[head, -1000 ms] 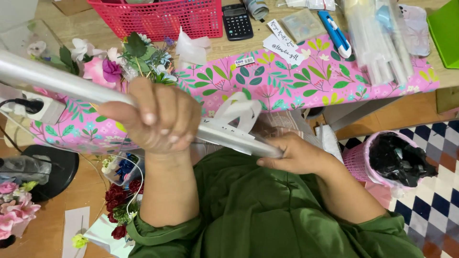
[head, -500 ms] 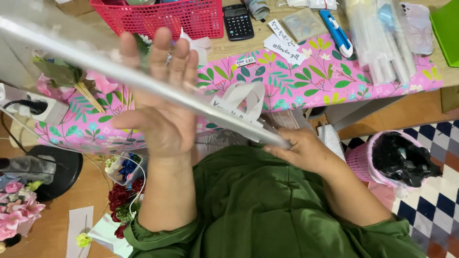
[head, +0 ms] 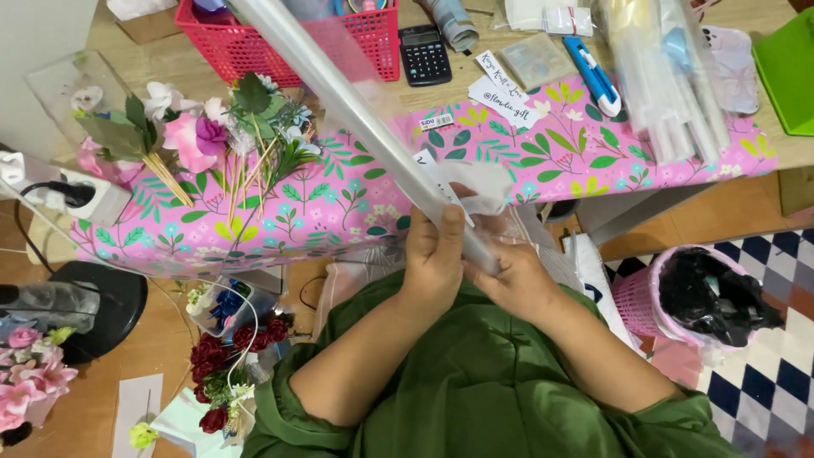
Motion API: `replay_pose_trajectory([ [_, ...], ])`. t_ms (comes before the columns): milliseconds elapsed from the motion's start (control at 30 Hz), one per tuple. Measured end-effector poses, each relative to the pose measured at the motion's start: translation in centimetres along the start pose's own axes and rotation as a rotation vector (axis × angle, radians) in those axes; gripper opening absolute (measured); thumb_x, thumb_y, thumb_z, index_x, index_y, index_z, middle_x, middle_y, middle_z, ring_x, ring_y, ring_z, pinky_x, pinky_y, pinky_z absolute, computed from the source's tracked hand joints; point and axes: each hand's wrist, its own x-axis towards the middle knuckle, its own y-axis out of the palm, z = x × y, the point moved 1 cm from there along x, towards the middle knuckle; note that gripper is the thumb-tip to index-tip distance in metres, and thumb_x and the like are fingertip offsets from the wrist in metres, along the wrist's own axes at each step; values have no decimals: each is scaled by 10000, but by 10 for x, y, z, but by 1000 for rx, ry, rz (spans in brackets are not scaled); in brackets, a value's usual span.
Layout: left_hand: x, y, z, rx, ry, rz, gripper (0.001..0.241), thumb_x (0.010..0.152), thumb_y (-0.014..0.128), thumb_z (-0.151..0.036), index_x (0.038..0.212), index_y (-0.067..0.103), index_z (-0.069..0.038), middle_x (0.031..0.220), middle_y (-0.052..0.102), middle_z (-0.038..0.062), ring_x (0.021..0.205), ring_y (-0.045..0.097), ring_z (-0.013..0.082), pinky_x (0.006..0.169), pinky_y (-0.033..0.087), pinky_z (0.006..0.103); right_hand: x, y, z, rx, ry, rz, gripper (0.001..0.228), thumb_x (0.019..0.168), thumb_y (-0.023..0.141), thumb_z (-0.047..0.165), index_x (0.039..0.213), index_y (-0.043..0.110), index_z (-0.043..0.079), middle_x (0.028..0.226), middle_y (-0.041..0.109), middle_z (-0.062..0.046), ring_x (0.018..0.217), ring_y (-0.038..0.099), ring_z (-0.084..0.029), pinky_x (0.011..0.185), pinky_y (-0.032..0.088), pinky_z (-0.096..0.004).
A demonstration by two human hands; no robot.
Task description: The person wraps a bouquet of artificial flowers in clear plastic wrap, securing it with a white ribbon. They then place a small paper tag on the wrapped bouquet and set it aside on the table.
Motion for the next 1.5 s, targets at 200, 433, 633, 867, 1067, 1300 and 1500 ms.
replay_pose_trajectory([
  [200,5,-28,61,-197,-9,-2,353,1128,448,-323,1285,563,-28,882,673,0,775,626,87,731,574,284,-12,9,-19,236,85,111,163,811,851,101,758,697,102,551,601,9,544,511,-97,501,436,-261],
  [433,20,-36,-3,236,-101,235,385,1045,549,-439,1129,633,-73,795,716,147,737,697,180,655,589,339,29,-58,18,329,-19,355,898,745,868,350,1451,473,-39,1366,602,-294,1254,576,-427,1091,422,-608],
  [633,24,-24,-57,893,-34,612,403,1038,453,-356,1341,562,-113,1077,735,144,947,727,387,772,550,513,44,-98,55,689,-188,12,897,861,775,317,1579,304,59,1476,534,-192,1365,569,-317,1135,536,-547],
  [867,10,-31,-43,1427,531,454,305,865,592,-17,1151,606,-121,873,623,63,672,591,321,395,413,472,26,-79,65,748,-66,-161,269,945,723,105,1165,621,-12,1092,714,-272,1060,739,-386,986,635,-500],
  [1067,30,-42,-64,1804,1131,123,260,976,774,-46,1086,614,-218,816,503,-26,630,431,153,556,366,291,17,-92,40,838,-77,-758,703,953,789,273,1540,404,234,1590,465,-169,1392,573,-336,1196,530,-483],
  [1300,39,-38,-75,1898,1275,183,269,908,656,-13,1074,570,-207,851,551,-19,623,403,127,541,309,255,12,-124,89,-746,-790,-792,606,953,452,320,1510,215,289,1654,197,235,1564,145,115,1328,203,-547],
  [1500,40,-25,-80,1851,1431,248,271,936,688,-18,1094,574,-206,944,593,0,691,500,142,593,337,274,21,-79,87,-932,-515,-71,539,946,708,569,1101,656,55,972,690,-64,843,647,-306,736,511,-421],
])
